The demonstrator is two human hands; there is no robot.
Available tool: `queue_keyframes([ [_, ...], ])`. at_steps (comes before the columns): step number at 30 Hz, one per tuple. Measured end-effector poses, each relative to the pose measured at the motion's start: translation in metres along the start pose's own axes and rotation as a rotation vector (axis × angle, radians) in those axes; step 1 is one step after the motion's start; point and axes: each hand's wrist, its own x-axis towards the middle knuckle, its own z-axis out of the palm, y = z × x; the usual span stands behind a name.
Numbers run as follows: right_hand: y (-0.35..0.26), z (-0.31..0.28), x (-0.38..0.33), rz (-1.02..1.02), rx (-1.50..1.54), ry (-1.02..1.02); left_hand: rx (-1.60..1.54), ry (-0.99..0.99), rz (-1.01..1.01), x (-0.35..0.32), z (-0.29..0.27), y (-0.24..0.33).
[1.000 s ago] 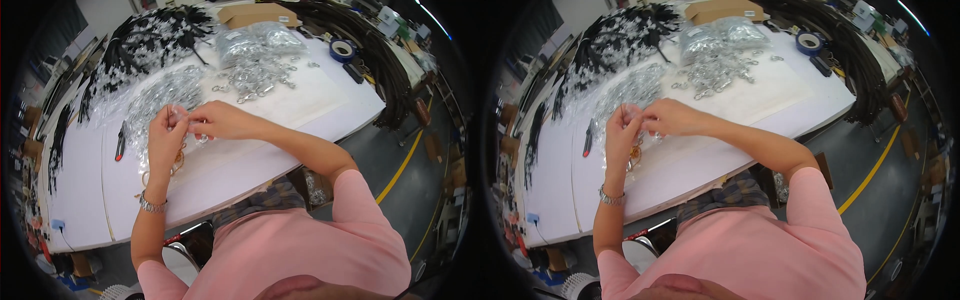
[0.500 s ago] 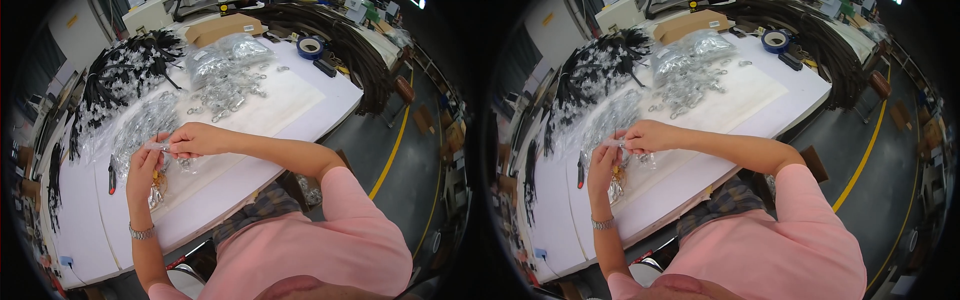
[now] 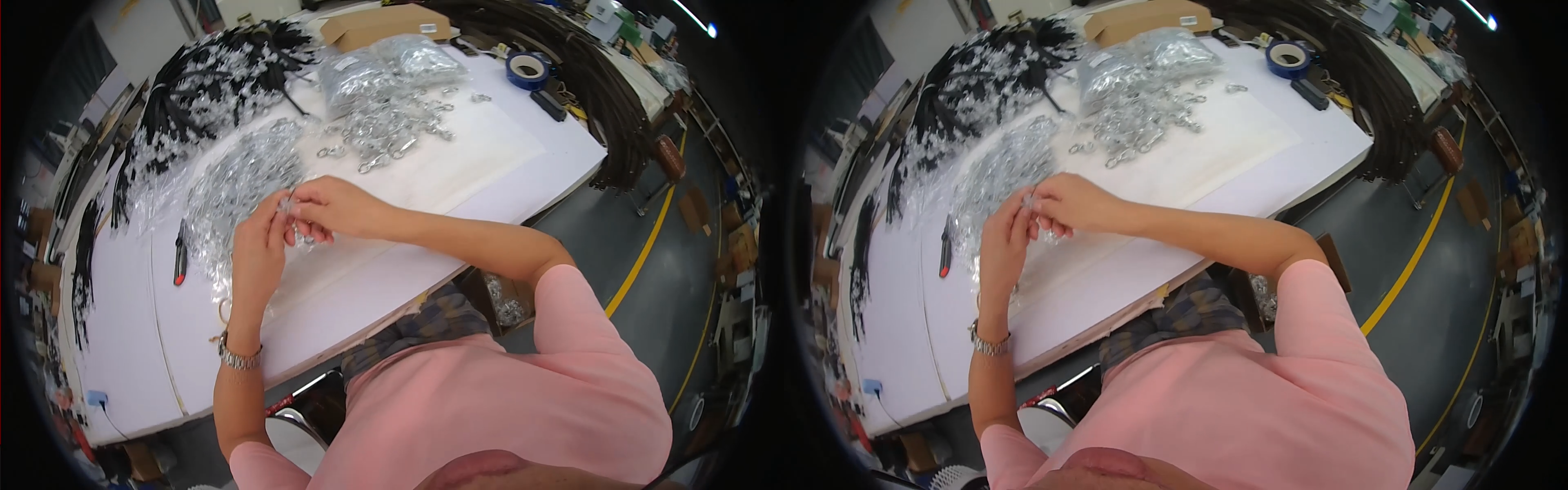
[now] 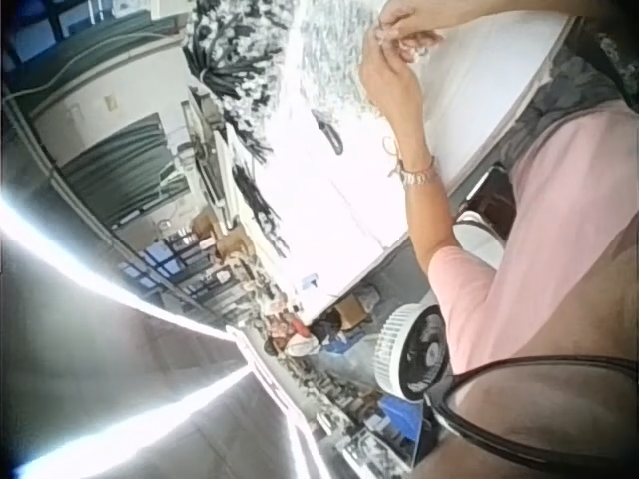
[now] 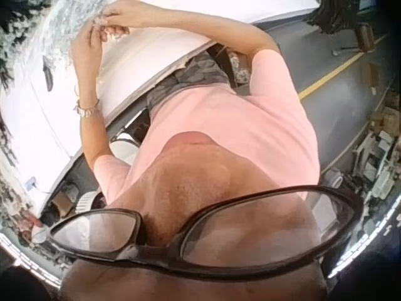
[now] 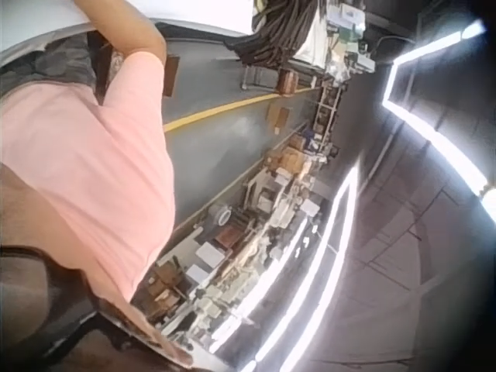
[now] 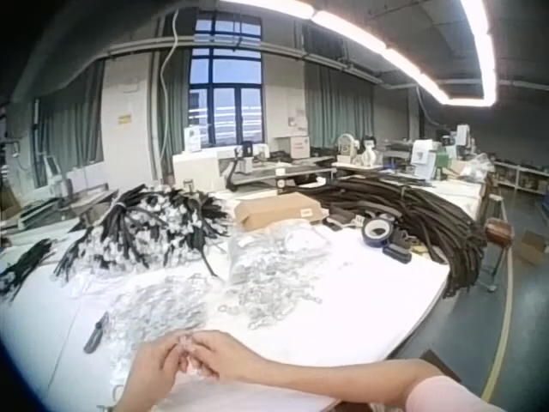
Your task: Manually assembling small silver and clear hardware components at a workshop table.
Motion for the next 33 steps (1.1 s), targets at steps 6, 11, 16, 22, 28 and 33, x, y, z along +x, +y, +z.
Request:
queue_keyframes([
  [6,-0.018,-0.006,-0.010,0.230,0.130,-0.130,0.227,0.102,0.157,0.005,0.013,-0.012],
  [11,-0.032,-0.048,-0.021,0.015,1.089,0.311,-0.191,0.044,-0.157,0.005,-0.022,-0.002],
  [16,-0.020,-0.074,-0.038,-0.025,0.492,0.336,-0.464,0.099,-0.215,0.010,-0.027,-0.010],
  [22,-0.014,-0.025,-0.011,-0.499,-1.322,-0.199,-0.426,0.061,-0.166,0.012,-0.024,-0.019],
  [28,-0.030,-0.009,0.007,-0.257,-1.573,-0.338,-0.326,0.069,-0.212,0.008,-0.033,-0.027],
  [33,-0.037,-0.039,0.011,0.083,-0.365,-0.128,-0.094,0.039,0.104,0.006,-0.021,-0.016],
])
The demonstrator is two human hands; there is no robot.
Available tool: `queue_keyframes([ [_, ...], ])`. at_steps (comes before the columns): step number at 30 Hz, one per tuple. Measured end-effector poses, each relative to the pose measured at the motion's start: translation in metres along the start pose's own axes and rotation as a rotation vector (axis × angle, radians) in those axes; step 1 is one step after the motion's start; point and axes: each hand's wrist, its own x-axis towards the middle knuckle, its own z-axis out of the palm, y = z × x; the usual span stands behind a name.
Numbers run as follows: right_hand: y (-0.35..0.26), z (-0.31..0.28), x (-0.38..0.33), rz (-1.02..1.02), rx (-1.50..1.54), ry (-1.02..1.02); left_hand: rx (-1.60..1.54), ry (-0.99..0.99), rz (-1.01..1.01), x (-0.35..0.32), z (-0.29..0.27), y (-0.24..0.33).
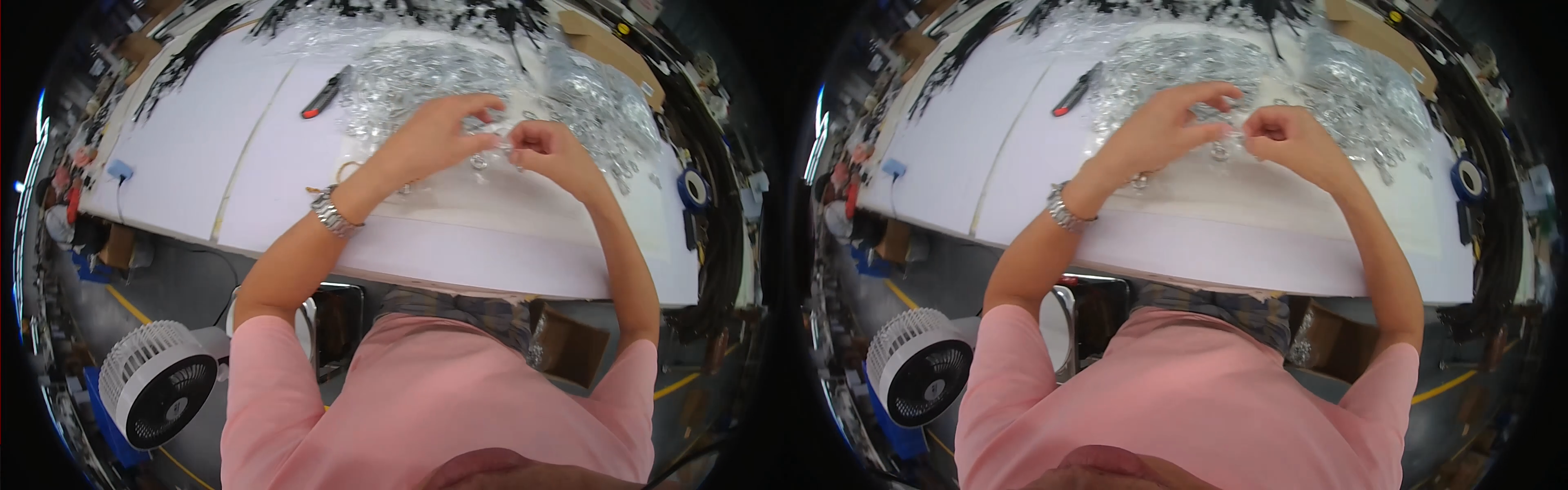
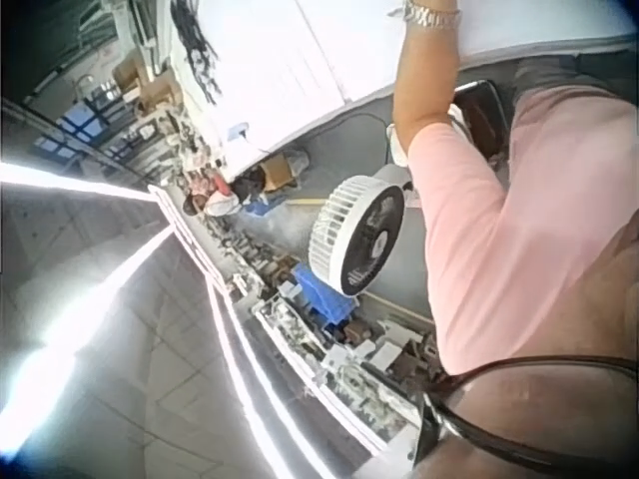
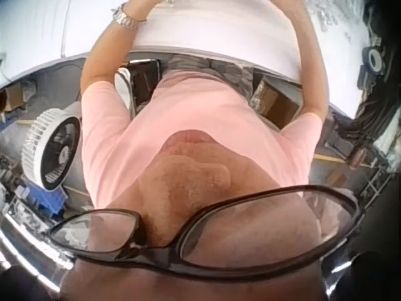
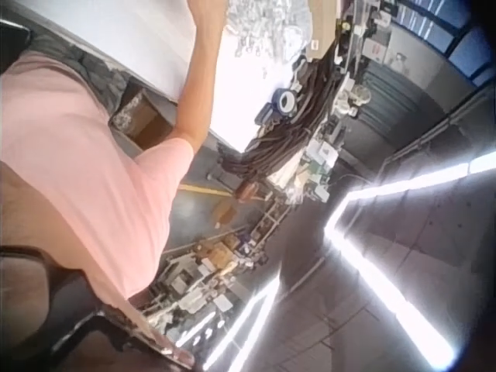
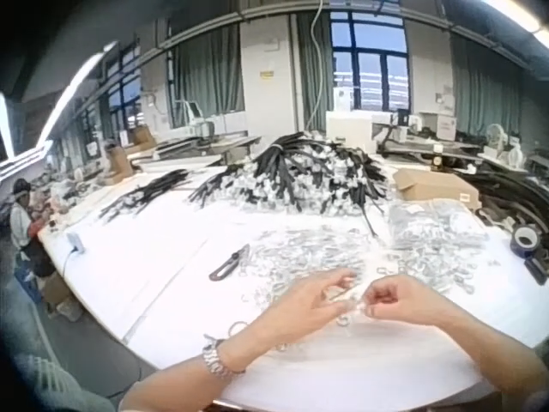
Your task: Manually assembling small silver and clear hardware components at a workshop table.
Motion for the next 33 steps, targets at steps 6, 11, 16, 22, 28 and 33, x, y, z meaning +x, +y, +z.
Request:
queue_keyframes([
  [6,0.000,0.009,0.007,0.205,0.399,-0.189,0.075,-0.007,0.123,0.001,0.005,-0.007],
  [11,0.021,0.007,0.007,0.259,0.588,-0.208,-0.044,-0.006,0.157,-0.003,0.006,0.001],
  [16,0.012,0.016,0.005,0.263,0.546,-0.116,0.240,0.169,0.113,-0.007,0.017,-0.004],
  [22,0.015,0.020,0.000,0.130,0.496,0.067,-0.023,0.209,-0.051,-0.006,0.018,-0.002],
  [28,0.011,0.015,0.005,-0.077,0.435,0.289,-0.657,0.123,-0.436,-0.001,0.002,0.002],
  [33,0.014,0.011,0.007,-0.123,0.434,0.247,-0.666,0.139,-0.365,0.007,-0.001,0.001],
])
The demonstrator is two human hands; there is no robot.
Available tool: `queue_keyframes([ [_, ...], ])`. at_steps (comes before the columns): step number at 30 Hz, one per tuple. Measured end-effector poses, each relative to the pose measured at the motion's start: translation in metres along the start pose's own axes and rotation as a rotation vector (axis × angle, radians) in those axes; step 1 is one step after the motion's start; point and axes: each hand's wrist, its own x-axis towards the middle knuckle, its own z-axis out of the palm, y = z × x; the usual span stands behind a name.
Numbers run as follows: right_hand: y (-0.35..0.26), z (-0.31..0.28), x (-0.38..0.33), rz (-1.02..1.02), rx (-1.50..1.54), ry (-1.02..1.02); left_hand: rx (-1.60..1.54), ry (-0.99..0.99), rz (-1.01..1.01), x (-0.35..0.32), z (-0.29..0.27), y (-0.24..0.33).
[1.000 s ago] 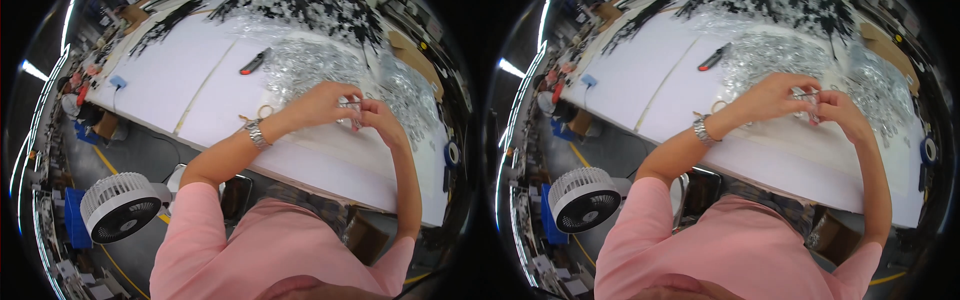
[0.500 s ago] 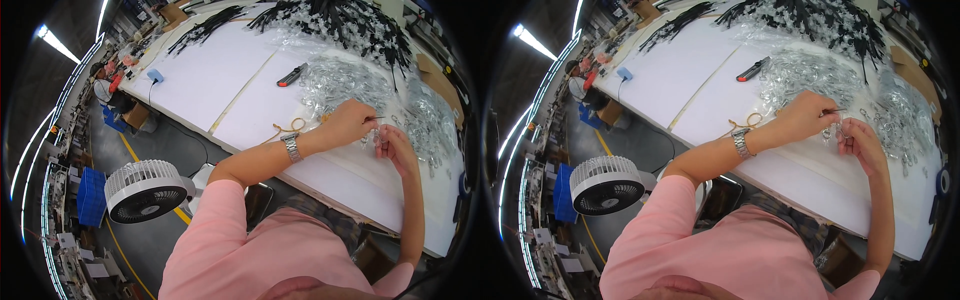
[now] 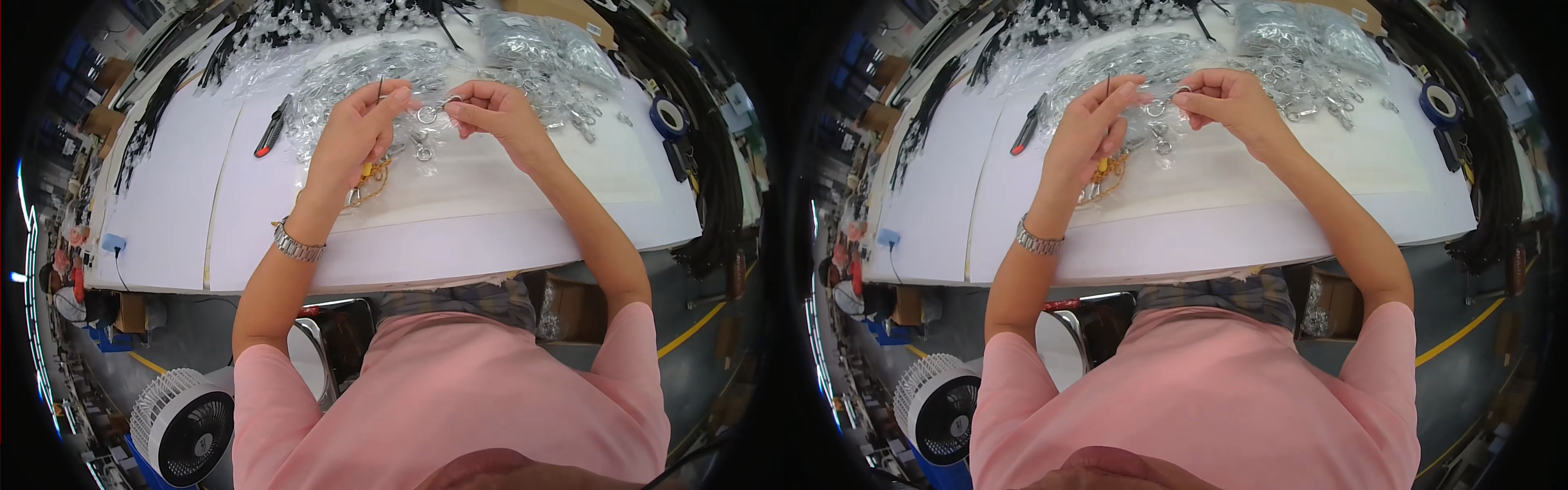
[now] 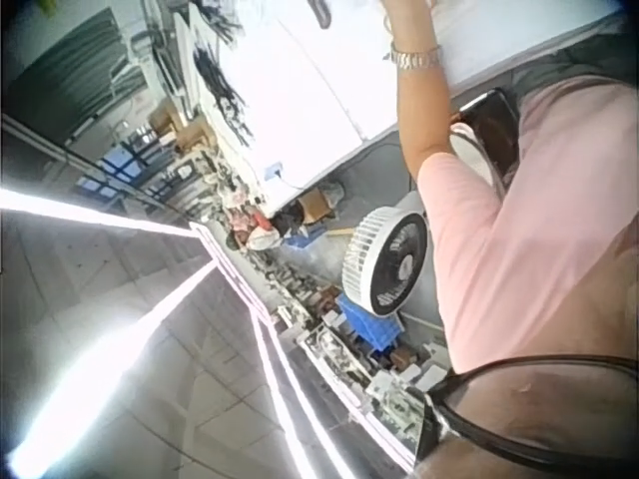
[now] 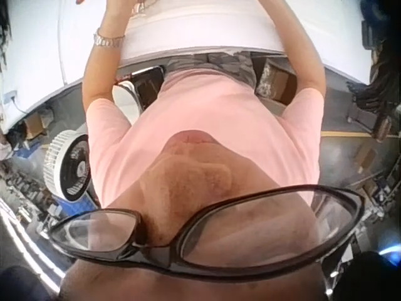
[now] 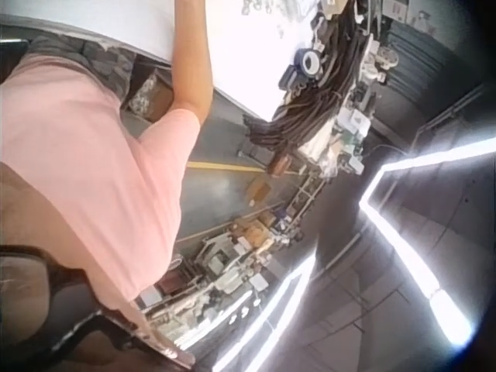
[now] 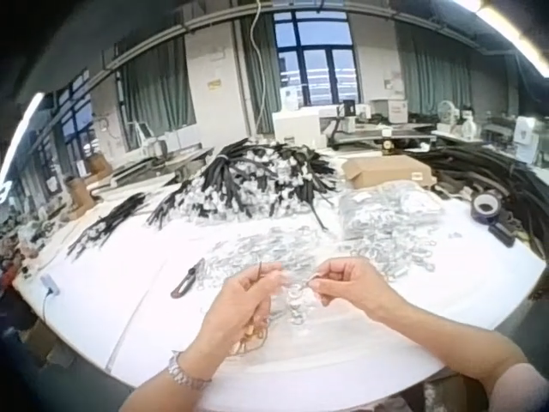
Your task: Manually assembling small silver and clear hardware components at a workshop table.
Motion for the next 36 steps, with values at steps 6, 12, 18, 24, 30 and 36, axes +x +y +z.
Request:
queue_keyframes([
  [6,0.001,0.007,-0.009,-0.025,-0.034,0.079,0.116,-0.097,-0.063,-0.007,0.007,-0.012],
  [12,0.008,-0.010,-0.016,-0.105,-0.300,0.161,-0.069,-0.193,-0.089,-0.020,0.021,-0.011],
  [18,0.000,-0.005,-0.010,-0.111,-0.483,0.204,-0.214,-0.322,-0.139,-0.015,0.014,-0.017],
  [24,-0.018,0.014,-0.011,-0.002,-0.114,0.309,-0.218,-0.317,-0.095,-0.018,0.018,-0.014],
  [30,-0.006,0.008,-0.019,-0.031,-0.191,0.179,-0.187,-0.327,-0.064,-0.008,0.018,-0.017],
  [36,-0.002,0.019,-0.009,-0.135,-0.068,0.145,-0.139,-0.367,-0.210,-0.011,0.011,-0.010],
])
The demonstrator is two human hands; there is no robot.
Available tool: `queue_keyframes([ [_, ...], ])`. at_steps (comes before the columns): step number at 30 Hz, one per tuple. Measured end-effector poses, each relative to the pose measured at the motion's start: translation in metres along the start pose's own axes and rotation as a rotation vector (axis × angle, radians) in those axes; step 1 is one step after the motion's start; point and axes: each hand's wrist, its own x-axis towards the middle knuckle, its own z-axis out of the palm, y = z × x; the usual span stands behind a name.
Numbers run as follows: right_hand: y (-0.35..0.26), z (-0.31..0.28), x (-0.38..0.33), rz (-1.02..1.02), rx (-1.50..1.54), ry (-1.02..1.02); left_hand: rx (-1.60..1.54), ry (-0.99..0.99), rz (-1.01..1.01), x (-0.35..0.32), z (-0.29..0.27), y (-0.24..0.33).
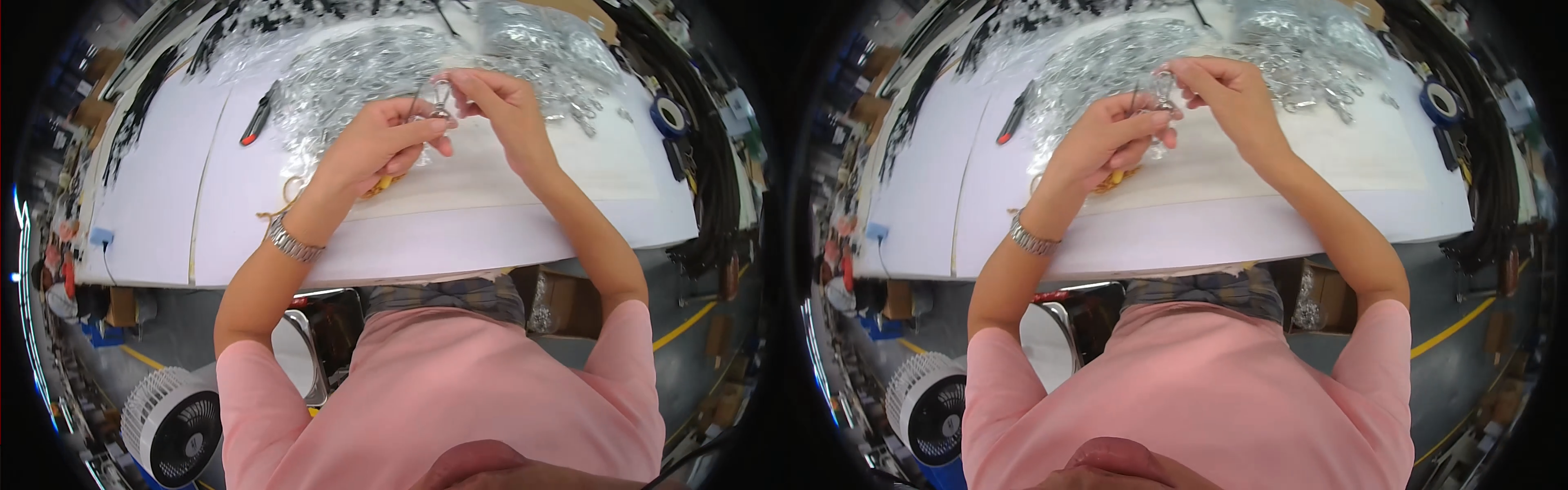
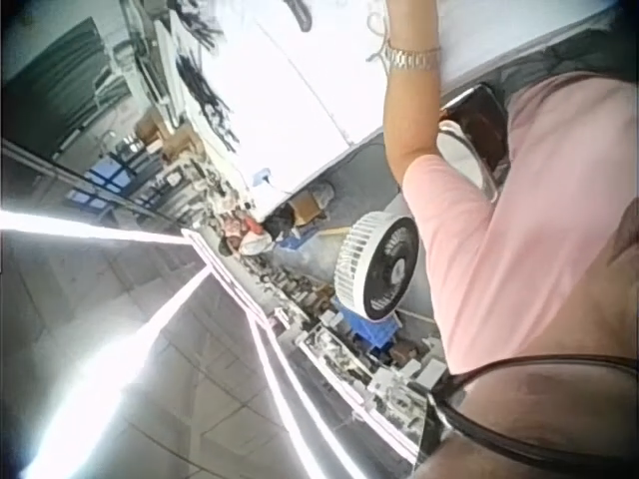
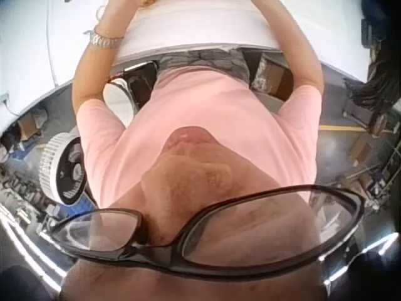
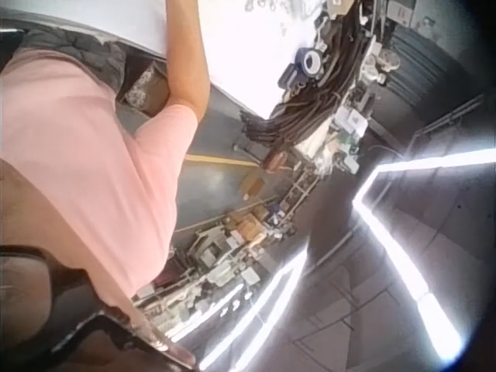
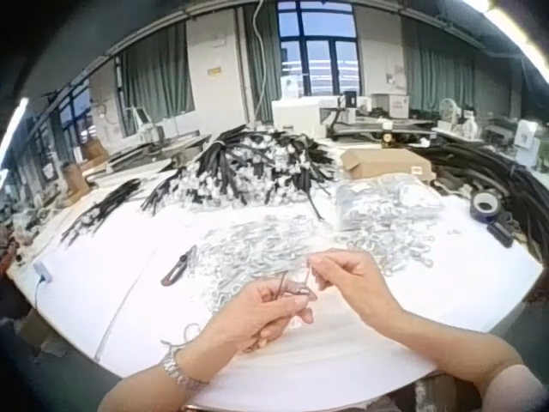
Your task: Manually assembling small silver and clear hardware components at a workshop table.
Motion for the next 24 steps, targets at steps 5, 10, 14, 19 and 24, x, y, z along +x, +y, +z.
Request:
queue_keyframes([
  [5,-0.007,-0.012,-0.004,0.032,0.108,0.029,0.018,0.058,-0.036,0.002,0.014,0.005],
  [10,0.005,-0.003,-0.010,0.205,0.279,-0.118,0.044,0.128,0.033,-0.001,0.007,-0.002],
  [14,0.007,0.006,-0.019,0.252,0.337,-0.115,0.042,0.148,0.089,-0.001,0.006,0.001],
  [19,0.005,0.004,-0.013,0.176,0.384,-0.073,0.034,0.156,0.047,-0.002,0.008,0.003],
  [24,0.007,0.007,-0.015,0.229,0.414,-0.112,0.045,0.147,0.045,0.000,0.003,0.001],
])
